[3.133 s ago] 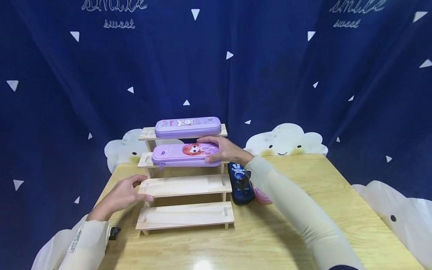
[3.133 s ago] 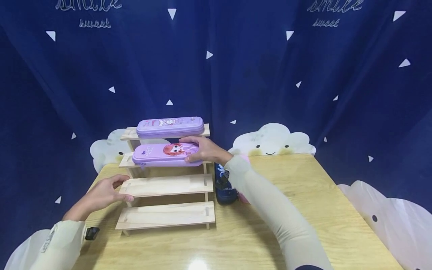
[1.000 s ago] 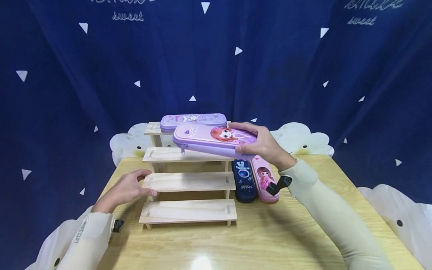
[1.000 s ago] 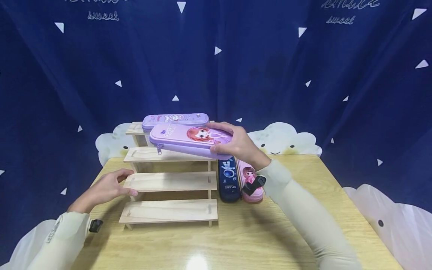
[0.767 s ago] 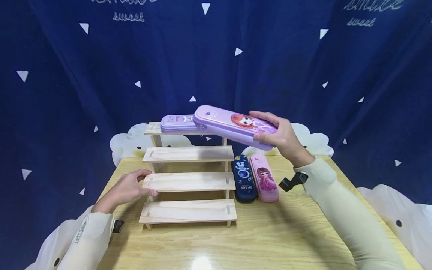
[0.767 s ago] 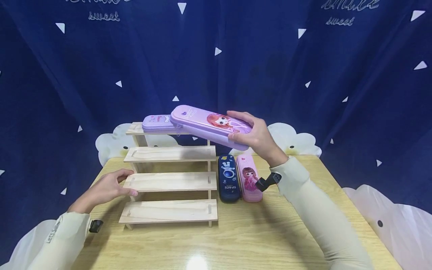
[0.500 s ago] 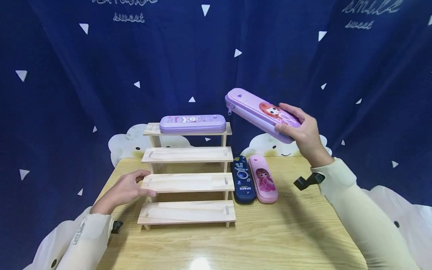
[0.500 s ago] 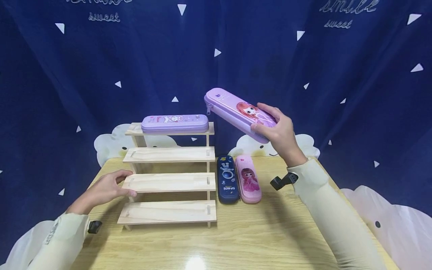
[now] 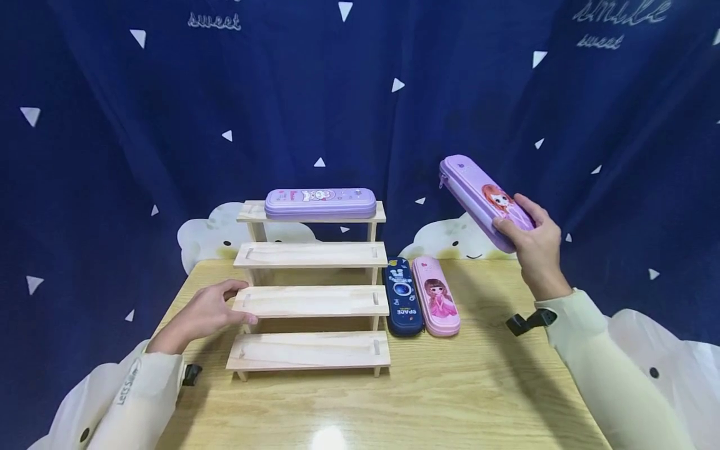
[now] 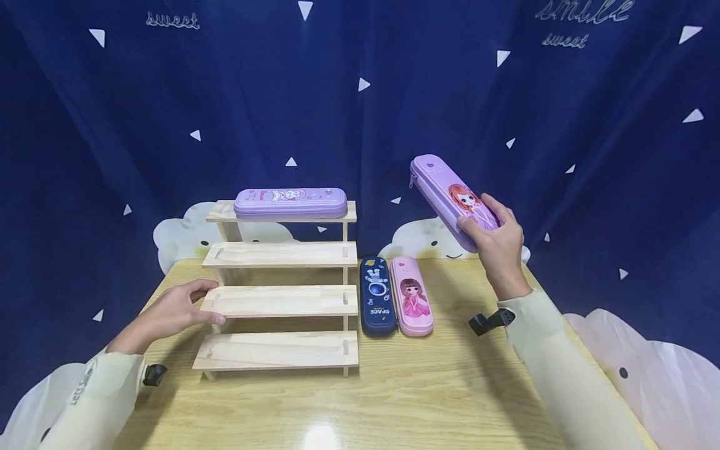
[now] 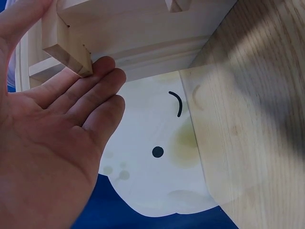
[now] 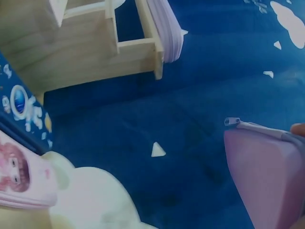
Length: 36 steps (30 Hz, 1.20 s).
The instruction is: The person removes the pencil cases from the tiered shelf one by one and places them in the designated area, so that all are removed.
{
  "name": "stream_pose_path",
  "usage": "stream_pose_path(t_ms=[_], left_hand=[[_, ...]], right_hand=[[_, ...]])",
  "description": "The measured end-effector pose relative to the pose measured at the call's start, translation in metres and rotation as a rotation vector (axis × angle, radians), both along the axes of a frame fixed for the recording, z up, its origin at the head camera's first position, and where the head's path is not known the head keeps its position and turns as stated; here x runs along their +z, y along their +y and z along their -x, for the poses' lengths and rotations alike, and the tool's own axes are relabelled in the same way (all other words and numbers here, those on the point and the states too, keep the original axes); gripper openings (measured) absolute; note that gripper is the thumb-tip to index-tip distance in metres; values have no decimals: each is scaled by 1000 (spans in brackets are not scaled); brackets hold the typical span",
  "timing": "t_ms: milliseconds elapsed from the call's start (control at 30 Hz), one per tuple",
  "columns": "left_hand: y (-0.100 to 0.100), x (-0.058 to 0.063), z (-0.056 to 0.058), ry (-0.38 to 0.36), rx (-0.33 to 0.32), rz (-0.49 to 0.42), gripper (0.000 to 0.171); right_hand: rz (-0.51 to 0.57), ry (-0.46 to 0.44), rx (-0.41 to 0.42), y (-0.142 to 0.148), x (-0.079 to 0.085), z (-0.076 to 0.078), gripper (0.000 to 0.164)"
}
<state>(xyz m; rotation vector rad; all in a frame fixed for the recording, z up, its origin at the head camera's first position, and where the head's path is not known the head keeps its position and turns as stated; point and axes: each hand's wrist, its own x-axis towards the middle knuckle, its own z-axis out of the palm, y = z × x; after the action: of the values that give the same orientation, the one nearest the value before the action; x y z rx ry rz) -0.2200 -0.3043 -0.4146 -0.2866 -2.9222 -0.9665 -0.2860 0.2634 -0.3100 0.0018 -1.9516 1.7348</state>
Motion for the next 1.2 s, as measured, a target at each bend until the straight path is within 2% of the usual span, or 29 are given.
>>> stream_pose_path(t_ms=[67,133,300,367,567,667,833,1000,1200], left_hand=[[-1,0,0,-4,-1,-3,82],[-1,0,0,-9,0,-3,83],[-1,0,1,-9,0,-2,83],[-1,0,1,-10,1,-4,82],[-1,0,1,-14,8,3,82],[-2,0,1,-16,9,0,82],[-1,0,2,-22,9,-6,82],[-1,0,0,-35,8,-20,81],[0,1,1,-29,3,-20,80]], right_hand=[[57,-21,-10,3,-8,1,68],[63,-43,-38,5,-16,1,69],[-107,-135,-166,11,-41,3,71],[-148,-189,-186,14,-54,4,73],[-109,-333,-179,17,-100,4,73],[-96,-372,-190,16,-122,3,71],[-137,-427,-203,14,-149,0,69],[-145,-488,-173,6,-170,-5,69],[-115,-494,-150,-1,-179,-7,69]])
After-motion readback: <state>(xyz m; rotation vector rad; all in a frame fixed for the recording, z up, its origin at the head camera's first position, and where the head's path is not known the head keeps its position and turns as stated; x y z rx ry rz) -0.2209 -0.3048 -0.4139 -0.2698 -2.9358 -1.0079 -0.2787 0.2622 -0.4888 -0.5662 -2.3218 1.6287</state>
